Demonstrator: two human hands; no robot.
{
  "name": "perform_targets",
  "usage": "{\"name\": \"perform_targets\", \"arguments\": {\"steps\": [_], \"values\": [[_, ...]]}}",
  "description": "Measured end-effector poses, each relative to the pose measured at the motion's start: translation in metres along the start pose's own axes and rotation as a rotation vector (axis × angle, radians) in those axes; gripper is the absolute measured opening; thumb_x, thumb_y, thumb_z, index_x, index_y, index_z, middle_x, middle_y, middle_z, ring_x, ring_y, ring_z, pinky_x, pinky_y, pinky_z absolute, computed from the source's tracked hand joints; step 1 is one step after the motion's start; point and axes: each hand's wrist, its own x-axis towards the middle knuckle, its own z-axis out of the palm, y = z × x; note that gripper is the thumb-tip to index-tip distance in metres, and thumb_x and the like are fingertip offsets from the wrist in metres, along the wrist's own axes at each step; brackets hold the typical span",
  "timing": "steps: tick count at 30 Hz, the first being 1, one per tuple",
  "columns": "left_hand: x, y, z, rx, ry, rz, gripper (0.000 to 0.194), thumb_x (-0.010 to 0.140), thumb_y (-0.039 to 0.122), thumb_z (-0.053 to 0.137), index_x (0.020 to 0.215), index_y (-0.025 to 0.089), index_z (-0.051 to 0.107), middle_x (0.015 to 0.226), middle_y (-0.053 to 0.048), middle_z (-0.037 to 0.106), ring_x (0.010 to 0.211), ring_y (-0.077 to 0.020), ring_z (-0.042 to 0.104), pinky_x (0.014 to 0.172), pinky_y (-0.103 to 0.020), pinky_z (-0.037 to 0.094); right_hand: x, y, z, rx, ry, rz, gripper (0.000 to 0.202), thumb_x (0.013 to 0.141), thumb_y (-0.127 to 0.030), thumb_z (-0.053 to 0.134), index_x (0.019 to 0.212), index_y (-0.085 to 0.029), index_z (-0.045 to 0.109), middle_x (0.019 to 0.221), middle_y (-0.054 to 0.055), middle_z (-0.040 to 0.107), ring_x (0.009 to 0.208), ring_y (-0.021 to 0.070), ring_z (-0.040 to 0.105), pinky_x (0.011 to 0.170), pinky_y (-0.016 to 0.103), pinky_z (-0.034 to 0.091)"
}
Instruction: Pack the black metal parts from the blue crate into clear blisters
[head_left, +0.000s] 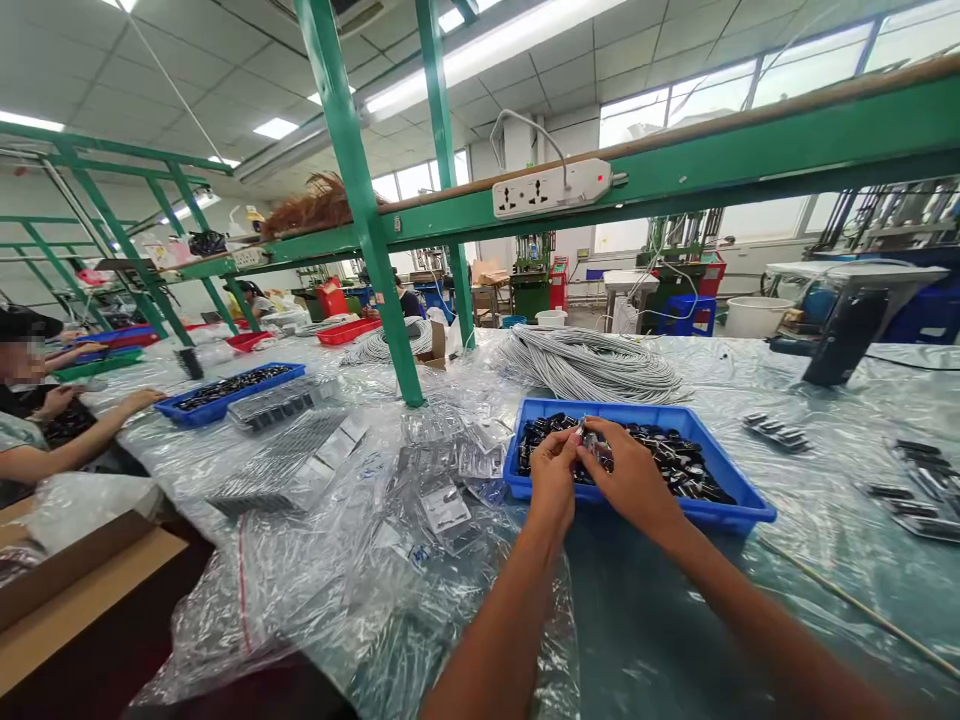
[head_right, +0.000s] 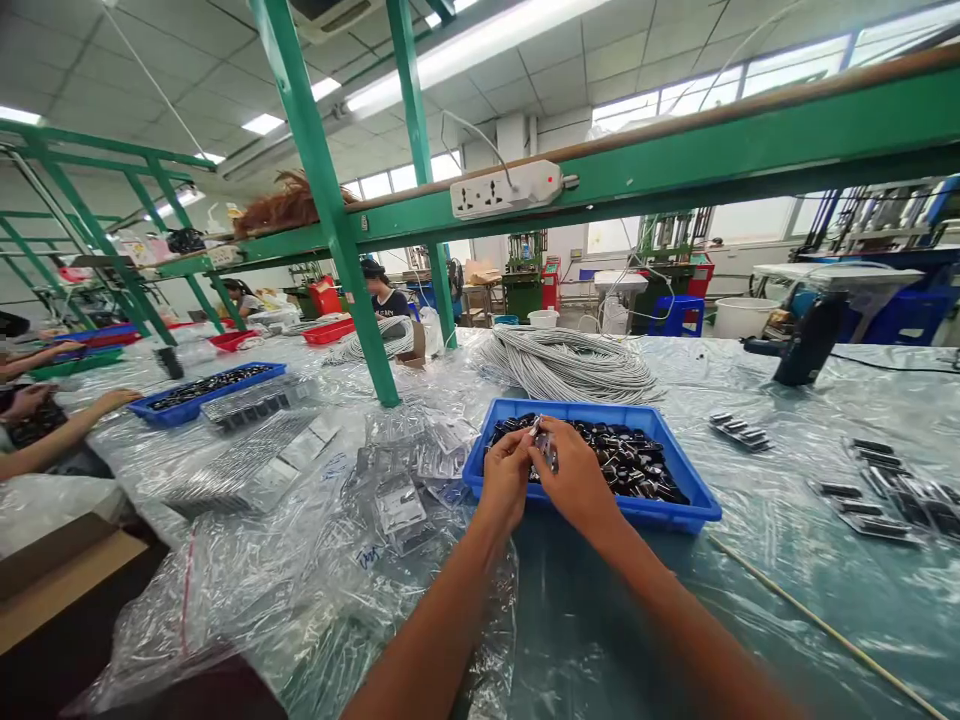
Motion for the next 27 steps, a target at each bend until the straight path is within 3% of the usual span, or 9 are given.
{"name": "perform_targets", "arguments": {"steps": [3,6,12,15,18,20,22,27], "values": [[0.003,0.001,-0.005,0.094,-0.021,0.033,0.031,0.057,0.036,0.086,0.077,0.015,0.075,0.074,-0.003,0.07,0.071,-0.0139,0.06,0.073,-0.027,0.045,0.003,0.005,-0.008,0.197,-0.076,0.156,0.034,0.083,-0.04,0.062,0.108,-0.016,0.066,0.114,0.015,0.07,0.104,0.0293,0.068,0.083,0.044,0.061],[0.003,0.002,-0.005,0.271,-0.031,0.106,0.024,0.064,0.034,0.081,0.078,0.016,0.075,0.077,-0.004,0.071,0.076,-0.0169,0.063,0.075,-0.029,0.047,0.006,0.006,-0.019,0.251,-0.113,0.264,0.029,0.078,-0.037,0.067,0.101,-0.019,0.07,0.106,0.01,0.074,0.098,0.0279,0.071,0.08,0.04,0.061],[-0.004,0.006,0.001,0.627,-0.004,0.251,0.014,0.078,0.026,0.067,0.087,0.017,0.073,0.082,-0.006,0.072,0.078,-0.0194,0.066,0.074,-0.03,0.049,0.012,-0.016,-0.032,-0.024,-0.099,0.31,0.022,0.077,-0.018,0.062,0.094,-0.016,0.076,0.084,0.007,0.077,0.083,0.0247,0.073,0.078,0.033,0.057],[0.001,0.01,-0.005,0.743,0.134,0.299,0.013,0.082,0.026,0.064,0.088,0.018,0.072,0.082,-0.006,0.071,0.078,-0.0198,0.065,0.076,-0.031,0.049,0.019,-0.013,-0.043,-0.169,-0.1,0.347,0.022,0.079,-0.016,0.06,0.093,-0.016,0.077,0.078,0.006,0.076,0.079,0.0237,0.073,0.078,0.033,0.056],[0.012,0.012,-0.014,0.577,0.282,0.189,0.009,0.081,0.024,0.064,0.085,0.018,0.069,0.082,-0.006,0.069,0.079,-0.0196,0.064,0.078,-0.032,0.049,0.022,0.003,-0.05,-0.238,-0.112,0.318,0.025,0.082,-0.016,0.059,0.1,-0.015,0.076,0.091,0.009,0.076,0.091,0.0257,0.072,0.087,0.037,0.055],[0.016,0.01,-0.015,0.425,0.297,0.097,0.008,0.083,0.025,0.063,0.085,0.017,0.066,0.085,-0.006,0.068,0.08,-0.019,0.065,0.078,-0.032,0.051,0.019,0.011,-0.047,-0.262,-0.09,0.229,0.03,0.083,-0.016,0.059,0.108,-0.014,0.073,0.111,0.014,0.072,0.108,0.0286,0.066,0.097,0.042,0.051],[0.015,0.007,-0.012,0.338,0.269,0.042,0.01,0.084,0.026,0.061,0.085,0.017,0.064,0.085,-0.006,0.068,0.08,-0.0184,0.066,0.076,-0.032,0.052,0.012,0.013,-0.037,-0.256,-0.076,0.117,0.031,0.085,-0.019,0.059,0.113,-0.013,0.07,0.122,0.016,0.067,0.116,0.0296,0.061,0.102,0.046,0.048],[-0.001,0.003,0.005,0.151,0.126,-0.064,0.025,0.078,0.038,0.071,0.086,0.015,0.064,0.087,-0.006,0.068,0.079,-0.016,0.065,0.073,-0.028,0.05,-0.005,0.005,-0.011,-0.248,-0.12,-0.024,0.037,0.085,-0.024,0.063,0.121,-0.013,0.063,0.121,0.016,0.063,0.116,0.0306,0.058,0.1,0.049,0.05]]}}
